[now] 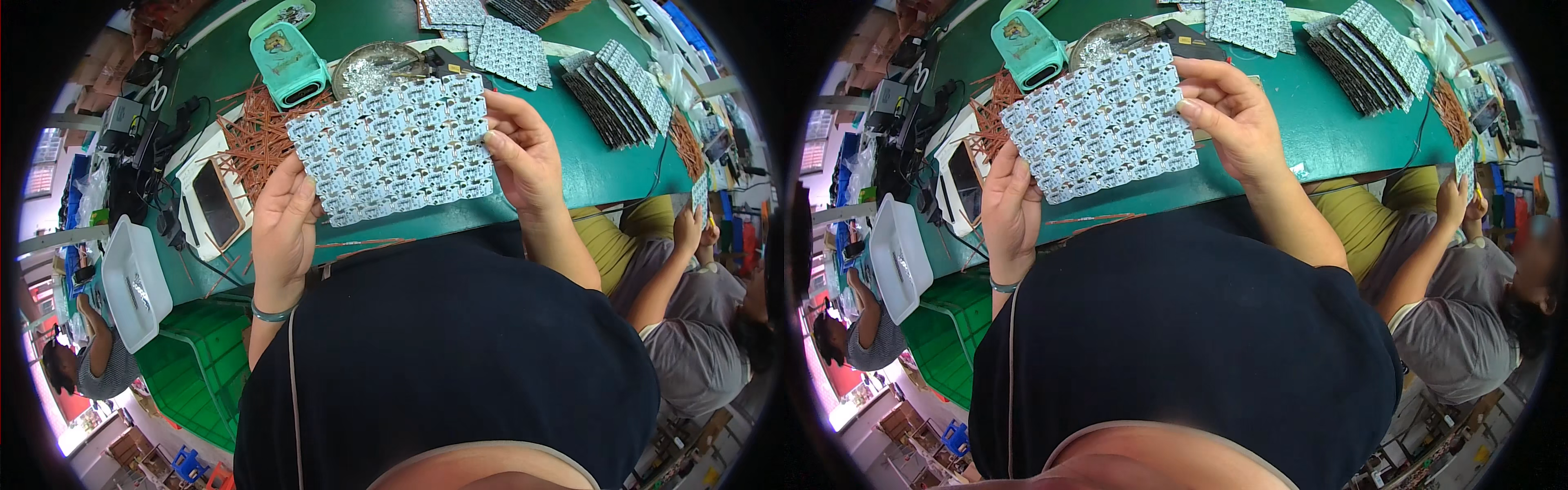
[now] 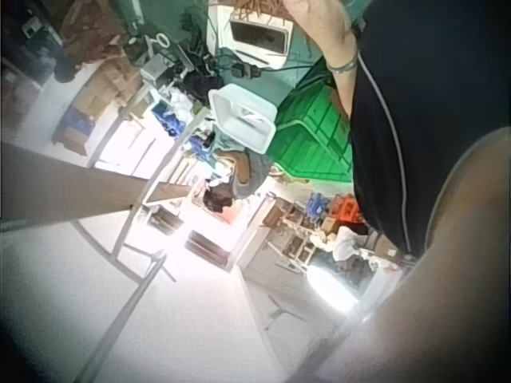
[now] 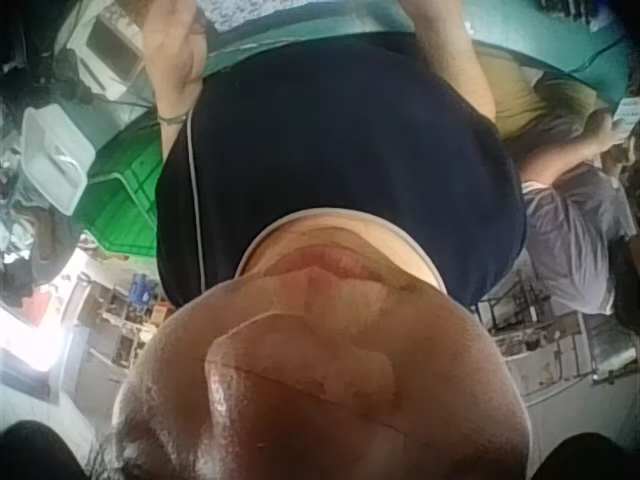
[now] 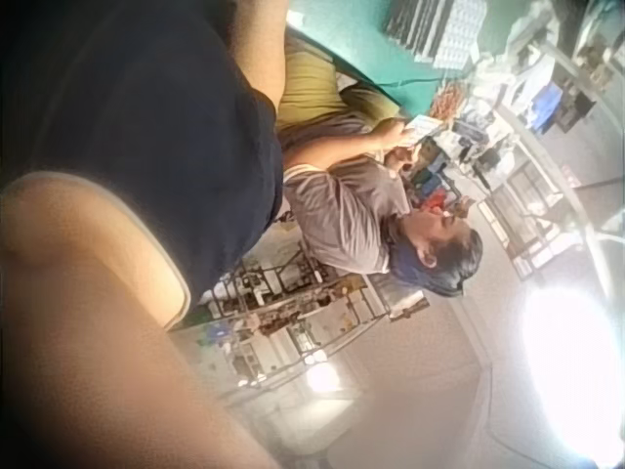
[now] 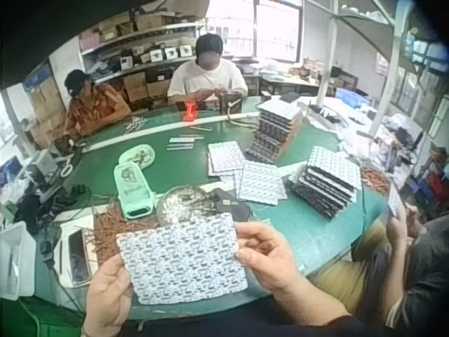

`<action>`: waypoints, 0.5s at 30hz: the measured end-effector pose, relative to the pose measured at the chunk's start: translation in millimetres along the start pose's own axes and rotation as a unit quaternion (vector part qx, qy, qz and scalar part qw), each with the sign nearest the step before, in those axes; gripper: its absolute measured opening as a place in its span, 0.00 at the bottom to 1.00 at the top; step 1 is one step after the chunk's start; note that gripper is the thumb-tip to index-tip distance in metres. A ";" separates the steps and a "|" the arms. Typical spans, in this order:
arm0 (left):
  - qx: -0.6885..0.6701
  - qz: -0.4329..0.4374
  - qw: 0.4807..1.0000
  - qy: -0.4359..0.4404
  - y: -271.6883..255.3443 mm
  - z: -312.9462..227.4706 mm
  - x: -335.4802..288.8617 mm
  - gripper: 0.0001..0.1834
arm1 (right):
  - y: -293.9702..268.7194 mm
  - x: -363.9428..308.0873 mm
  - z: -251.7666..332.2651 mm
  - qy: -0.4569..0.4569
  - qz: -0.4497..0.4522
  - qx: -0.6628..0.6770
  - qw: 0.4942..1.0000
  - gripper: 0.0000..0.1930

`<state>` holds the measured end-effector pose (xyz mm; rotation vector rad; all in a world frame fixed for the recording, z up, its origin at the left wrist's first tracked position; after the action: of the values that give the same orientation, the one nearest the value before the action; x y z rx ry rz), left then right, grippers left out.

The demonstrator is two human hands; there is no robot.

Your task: The person assembles electronic components onto a circuit board by hand, checking their alignment.

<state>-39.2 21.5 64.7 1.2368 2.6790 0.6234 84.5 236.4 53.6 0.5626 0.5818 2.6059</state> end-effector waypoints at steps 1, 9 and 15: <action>0.000 0.001 1.000 0.000 0.1 0.0 0.3 0.19 | -0.2 -0.2 1.1 -0.016 0.009 -0.005 1.000 0.18; 0.007 0.004 1.000 0.003 2.1 -0.2 -0.1 0.19 | -0.7 -1.0 -0.2 -0.029 0.024 0.009 0.999 0.19; -0.005 -0.029 1.000 0.011 3.3 0.5 1.3 0.19 | -2.8 -1.4 -3.7 -0.013 0.019 0.005 1.000 0.19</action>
<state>-37.5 24.5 65.7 1.1518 2.7145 0.6458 84.7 236.9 48.8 0.6167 0.5819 2.6290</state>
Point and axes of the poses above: each hand's wrist, its own x-axis towards the middle knuckle, its own y-axis out of the palm, z = x × y, the point moved 5 cm from there along x, towards the middle knuckle
